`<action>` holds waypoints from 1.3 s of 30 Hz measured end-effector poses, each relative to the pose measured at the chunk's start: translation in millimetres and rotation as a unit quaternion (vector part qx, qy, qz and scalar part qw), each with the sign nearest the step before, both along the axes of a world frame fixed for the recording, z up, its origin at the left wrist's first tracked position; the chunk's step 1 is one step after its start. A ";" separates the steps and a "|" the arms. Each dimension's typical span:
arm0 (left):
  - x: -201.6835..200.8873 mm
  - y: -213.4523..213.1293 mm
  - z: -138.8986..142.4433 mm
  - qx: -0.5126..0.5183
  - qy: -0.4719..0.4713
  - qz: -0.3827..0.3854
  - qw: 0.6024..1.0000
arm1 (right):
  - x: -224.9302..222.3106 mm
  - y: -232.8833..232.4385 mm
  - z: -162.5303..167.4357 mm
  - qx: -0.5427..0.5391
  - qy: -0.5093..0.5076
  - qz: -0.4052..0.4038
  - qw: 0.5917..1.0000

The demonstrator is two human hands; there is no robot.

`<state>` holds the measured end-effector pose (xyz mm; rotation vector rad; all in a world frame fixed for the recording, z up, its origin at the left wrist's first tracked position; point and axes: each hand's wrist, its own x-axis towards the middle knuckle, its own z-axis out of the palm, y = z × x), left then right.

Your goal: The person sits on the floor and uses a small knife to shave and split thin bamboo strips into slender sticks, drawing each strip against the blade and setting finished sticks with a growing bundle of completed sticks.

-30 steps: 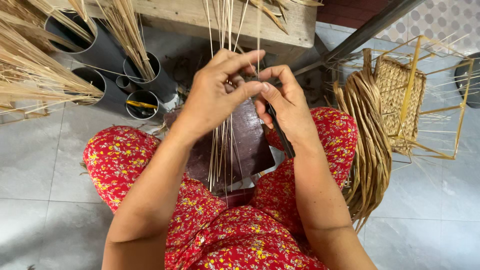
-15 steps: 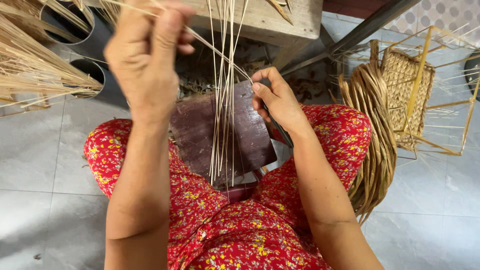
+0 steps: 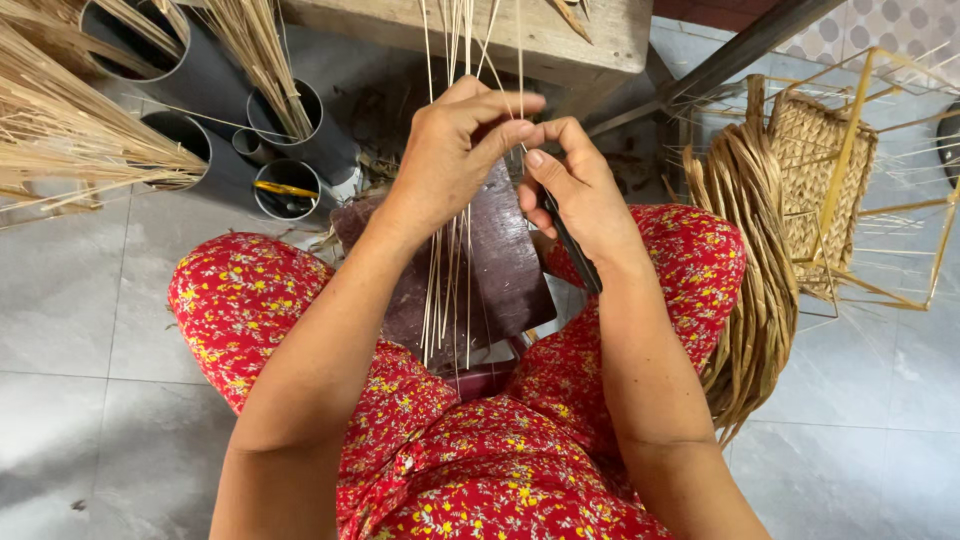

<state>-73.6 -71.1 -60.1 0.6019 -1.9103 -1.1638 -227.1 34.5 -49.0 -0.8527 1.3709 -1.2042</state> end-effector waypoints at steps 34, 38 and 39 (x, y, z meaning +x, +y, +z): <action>180.9 -53.3 38.7 0.044 0.211 0.232 0.949 | -48.2 -3.8 -103.4 0.054 0.135 -0.132 0.980; 113.2 -39.6 39.7 0.075 0.109 0.109 0.985 | -27.0 1.9 -77.8 -0.002 0.069 -0.095 0.993; 93.8 -38.4 34.0 0.097 0.100 0.097 0.985 | -18.5 4.2 -74.0 -0.021 0.059 -0.077 0.995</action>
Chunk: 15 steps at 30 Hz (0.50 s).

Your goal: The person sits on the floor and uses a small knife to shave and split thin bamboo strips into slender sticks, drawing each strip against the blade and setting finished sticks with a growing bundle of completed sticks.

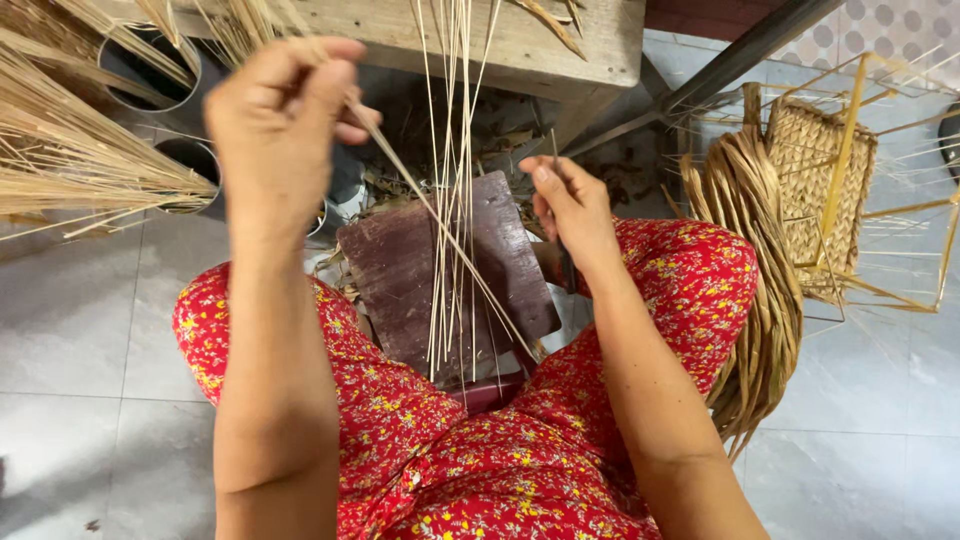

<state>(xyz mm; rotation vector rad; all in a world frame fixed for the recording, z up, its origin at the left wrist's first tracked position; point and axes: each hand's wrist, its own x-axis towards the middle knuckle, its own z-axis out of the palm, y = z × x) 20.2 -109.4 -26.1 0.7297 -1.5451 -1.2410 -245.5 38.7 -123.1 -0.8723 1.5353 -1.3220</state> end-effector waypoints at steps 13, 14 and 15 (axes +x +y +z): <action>-105.6 -2.8 -90.7 -0.007 -0.187 0.044 0.981 | 55.0 -19.7 -42.0 0.017 0.089 0.020 0.996; -105.1 -4.4 -94.9 -0.053 -0.227 0.076 0.970 | 52.7 -23.1 -44.6 0.039 0.107 0.010 0.993; -104.3 -5.2 -99.0 -0.041 -0.241 0.090 0.965 | 51.4 -26.1 -46.7 0.061 0.122 0.016 0.991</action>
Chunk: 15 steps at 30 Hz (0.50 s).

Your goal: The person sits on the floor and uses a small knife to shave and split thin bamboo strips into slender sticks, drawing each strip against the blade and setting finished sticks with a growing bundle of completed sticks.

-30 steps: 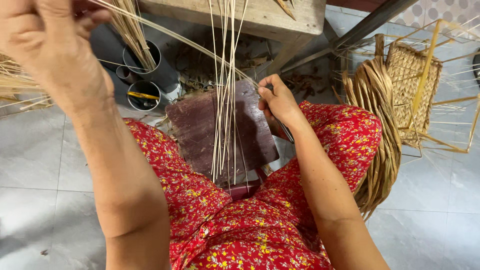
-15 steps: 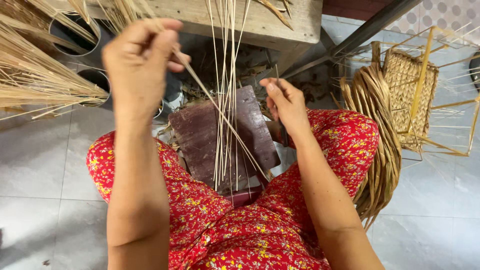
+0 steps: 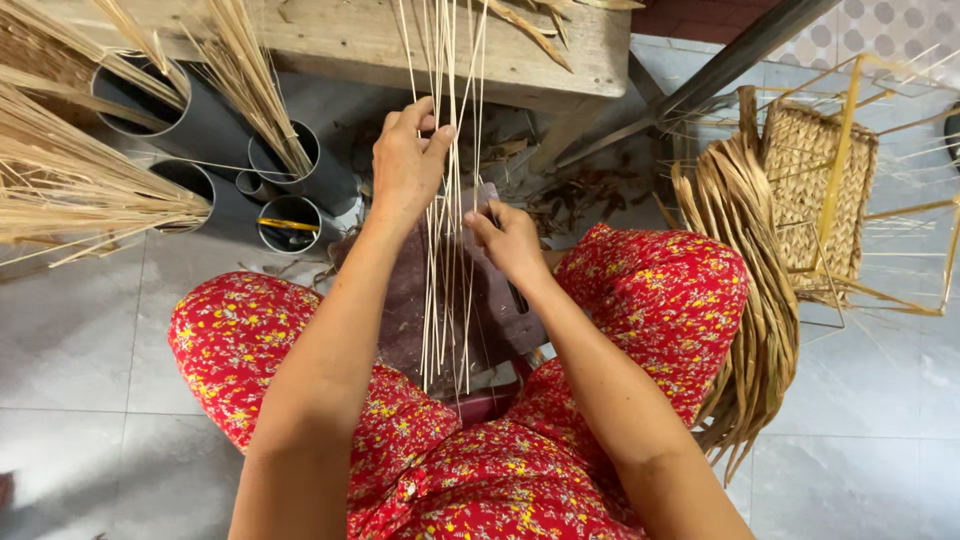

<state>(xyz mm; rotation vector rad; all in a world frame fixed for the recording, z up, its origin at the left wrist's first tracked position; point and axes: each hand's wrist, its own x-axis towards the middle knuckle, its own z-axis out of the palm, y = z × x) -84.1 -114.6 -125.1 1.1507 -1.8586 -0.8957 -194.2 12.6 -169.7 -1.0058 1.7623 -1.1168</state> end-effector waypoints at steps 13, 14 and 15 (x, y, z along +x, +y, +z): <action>-2.0 10.5 -26.9 0.136 -0.153 0.069 0.976 | 17.0 -5.8 28.0 0.096 0.201 0.042 0.974; -3.8 13.5 -27.1 0.153 -0.159 0.057 0.974 | 19.1 -4.7 31.3 0.099 0.215 0.054 0.970; -5.7 17.3 -26.9 0.194 -0.122 0.042 0.973 | 21.4 -3.6 34.2 0.109 0.203 0.064 0.971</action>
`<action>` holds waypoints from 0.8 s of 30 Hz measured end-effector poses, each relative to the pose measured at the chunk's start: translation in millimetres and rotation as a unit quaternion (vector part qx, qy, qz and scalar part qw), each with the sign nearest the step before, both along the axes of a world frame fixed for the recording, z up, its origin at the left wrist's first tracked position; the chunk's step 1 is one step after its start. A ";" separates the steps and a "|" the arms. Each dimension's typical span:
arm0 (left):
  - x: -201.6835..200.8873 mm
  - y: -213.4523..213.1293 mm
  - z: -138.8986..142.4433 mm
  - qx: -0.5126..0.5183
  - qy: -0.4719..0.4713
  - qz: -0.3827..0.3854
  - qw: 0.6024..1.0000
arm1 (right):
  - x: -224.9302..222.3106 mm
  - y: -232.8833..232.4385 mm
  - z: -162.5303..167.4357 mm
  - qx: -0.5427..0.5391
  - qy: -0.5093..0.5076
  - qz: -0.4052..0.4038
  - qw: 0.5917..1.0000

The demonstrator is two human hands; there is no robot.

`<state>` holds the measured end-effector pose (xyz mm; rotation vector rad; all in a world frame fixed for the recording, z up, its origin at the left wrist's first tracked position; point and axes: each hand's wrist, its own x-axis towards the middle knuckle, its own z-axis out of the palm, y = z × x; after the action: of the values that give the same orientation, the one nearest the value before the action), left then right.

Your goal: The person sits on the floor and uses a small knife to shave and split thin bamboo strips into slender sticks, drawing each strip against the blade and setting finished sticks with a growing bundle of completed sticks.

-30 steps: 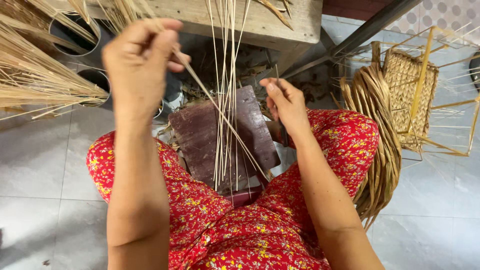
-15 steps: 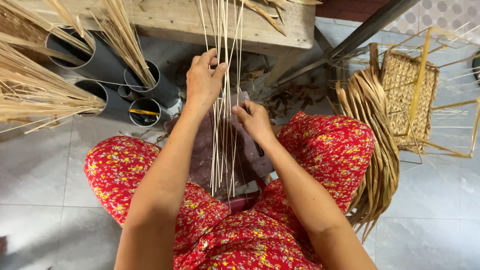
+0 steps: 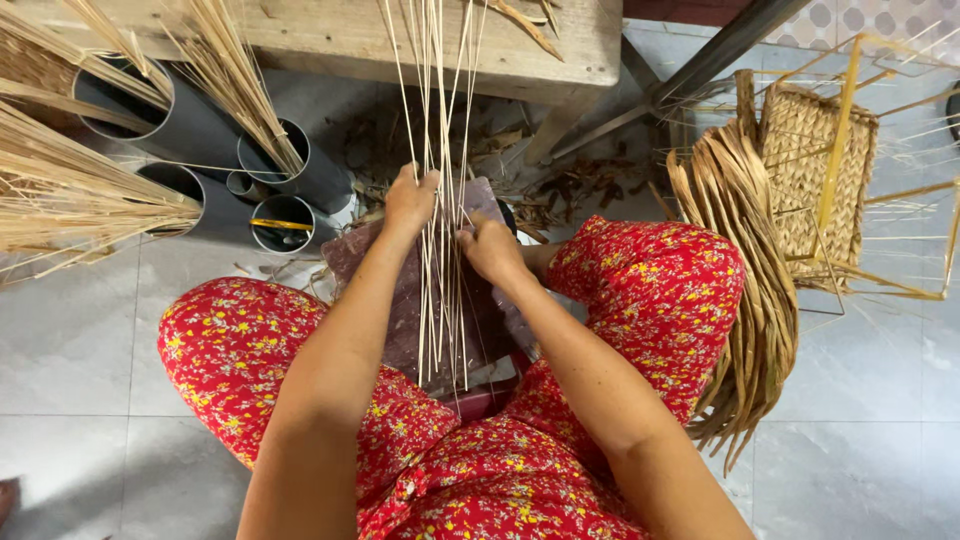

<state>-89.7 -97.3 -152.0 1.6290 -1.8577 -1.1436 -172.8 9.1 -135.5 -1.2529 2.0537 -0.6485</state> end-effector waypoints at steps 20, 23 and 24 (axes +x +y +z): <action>-12.5 20.8 -21.4 -0.018 0.063 -0.023 0.998 | -26.1 14.9 -0.2 -0.014 -0.046 -0.014 0.999; -11.6 19.2 -20.4 -0.043 0.029 -0.006 0.999 | -35.1 23.1 10.7 -0.042 -0.132 -0.015 0.990; -10.9 17.0 -17.9 -0.044 0.012 -0.007 0.999 | -39.6 26.5 17.3 -0.063 -0.145 -0.017 0.987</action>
<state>-100.6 -80.3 -169.9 1.5494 -1.8798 -1.0685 -212.4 35.6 -118.2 -1.1207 1.8194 -0.9312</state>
